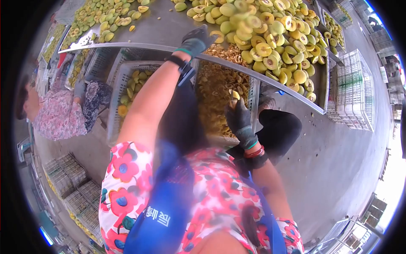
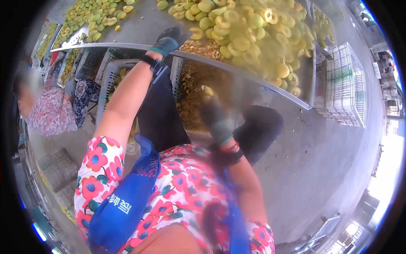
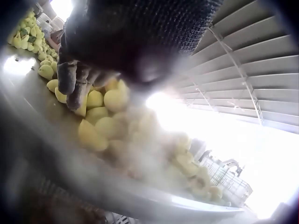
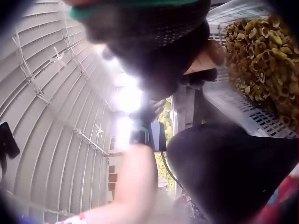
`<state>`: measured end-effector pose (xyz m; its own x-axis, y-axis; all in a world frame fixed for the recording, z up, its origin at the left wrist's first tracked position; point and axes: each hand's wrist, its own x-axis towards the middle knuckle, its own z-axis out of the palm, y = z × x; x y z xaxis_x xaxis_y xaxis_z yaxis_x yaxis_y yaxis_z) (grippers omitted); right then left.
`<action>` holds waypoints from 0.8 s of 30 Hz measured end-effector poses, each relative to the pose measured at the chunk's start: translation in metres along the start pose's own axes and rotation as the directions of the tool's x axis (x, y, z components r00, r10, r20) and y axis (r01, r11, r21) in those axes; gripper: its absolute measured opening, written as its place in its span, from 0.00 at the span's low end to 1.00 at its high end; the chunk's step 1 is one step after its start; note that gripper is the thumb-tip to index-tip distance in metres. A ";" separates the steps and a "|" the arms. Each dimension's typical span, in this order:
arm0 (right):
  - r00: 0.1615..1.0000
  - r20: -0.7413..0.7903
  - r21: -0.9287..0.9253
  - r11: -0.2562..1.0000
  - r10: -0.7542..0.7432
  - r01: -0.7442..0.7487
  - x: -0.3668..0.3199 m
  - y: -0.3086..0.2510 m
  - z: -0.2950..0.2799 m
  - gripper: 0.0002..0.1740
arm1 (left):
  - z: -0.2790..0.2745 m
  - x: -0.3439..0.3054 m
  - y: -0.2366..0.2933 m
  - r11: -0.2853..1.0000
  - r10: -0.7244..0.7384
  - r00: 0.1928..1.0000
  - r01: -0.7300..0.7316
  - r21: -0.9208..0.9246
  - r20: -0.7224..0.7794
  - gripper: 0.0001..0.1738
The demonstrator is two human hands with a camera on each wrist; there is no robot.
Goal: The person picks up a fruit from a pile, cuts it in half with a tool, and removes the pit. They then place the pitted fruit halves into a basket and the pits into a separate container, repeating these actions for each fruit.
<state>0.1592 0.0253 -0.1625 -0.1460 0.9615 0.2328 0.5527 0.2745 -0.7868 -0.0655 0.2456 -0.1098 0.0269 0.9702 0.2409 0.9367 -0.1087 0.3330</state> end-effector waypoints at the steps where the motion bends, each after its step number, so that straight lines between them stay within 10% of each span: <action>1: 0.998 0.007 -0.109 0.992 0.064 -0.063 0.004 -0.011 -0.004 0.16 | 0.012 0.017 0.007 0.999 -0.041 0.994 0.038 0.033 0.097 0.36; 5: 0.904 0.216 -0.162 0.927 0.369 -0.339 0.009 0.023 0.010 0.22 | 0.044 0.045 0.018 0.989 -0.095 0.936 0.049 0.142 0.338 0.32; 12: 0.956 0.072 -0.110 0.955 0.283 -0.274 0.010 -0.001 -0.009 0.25 | 0.039 0.038 0.016 0.984 0.086 0.975 -0.051 -0.173 0.204 0.30; 16: 0.992 -0.025 0.052 0.991 0.126 -0.124 0.011 -0.031 -0.027 0.18 | -0.081 -0.051 0.069 0.566 0.122 0.947 0.181 -0.804 0.299 0.27; 19: 1.000 -0.028 0.159 0.987 -0.002 0.006 0.016 -0.067 -0.045 0.11 | -0.105 -0.097 0.082 0.409 0.090 0.902 0.352 -0.842 0.421 0.23; 24: 0.999 0.006 0.190 0.980 -0.054 0.052 0.010 -0.107 -0.060 0.12 | -0.108 -0.157 0.105 0.192 0.046 0.985 0.152 -0.969 0.164 0.25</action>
<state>0.1478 0.0051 -0.0416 -0.1805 0.9453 0.2716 0.3787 0.3216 -0.8678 -0.0090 0.0584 -0.0137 0.1270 0.9865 0.1031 -0.1545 -0.0830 0.9845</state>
